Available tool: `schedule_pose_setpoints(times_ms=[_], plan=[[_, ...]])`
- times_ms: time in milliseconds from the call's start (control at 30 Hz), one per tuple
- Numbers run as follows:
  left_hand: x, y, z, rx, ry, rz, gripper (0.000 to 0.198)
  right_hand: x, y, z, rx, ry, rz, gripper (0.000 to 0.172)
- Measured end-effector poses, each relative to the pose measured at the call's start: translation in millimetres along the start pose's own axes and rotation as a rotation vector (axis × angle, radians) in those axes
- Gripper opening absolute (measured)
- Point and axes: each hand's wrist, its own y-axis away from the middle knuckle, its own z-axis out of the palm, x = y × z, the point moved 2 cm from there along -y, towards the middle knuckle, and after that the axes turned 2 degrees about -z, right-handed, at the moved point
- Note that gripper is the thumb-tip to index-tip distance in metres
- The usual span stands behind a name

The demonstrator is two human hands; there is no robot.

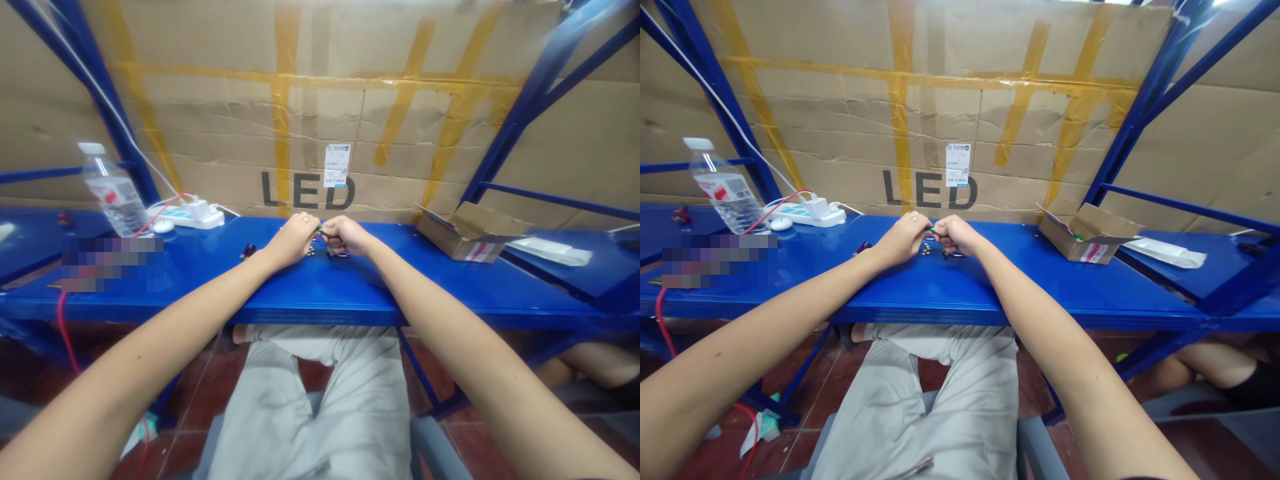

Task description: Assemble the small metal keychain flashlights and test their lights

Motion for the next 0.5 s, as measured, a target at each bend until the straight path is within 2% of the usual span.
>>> schedule_pose_setpoints(times_ms=[200, 500], plan=[[2.3, 0.0, -1.4, 0.035, 0.041, -0.001, 0.014, -4.7, 1.6, -1.6, -0.028, -0.130, 0.087, 0.018], [1.5, 0.3, -0.1, 0.047, 0.168, -0.075, 0.008, -5.9, 3.9, -3.3, -0.037, -0.053, 0.071, 0.017]])
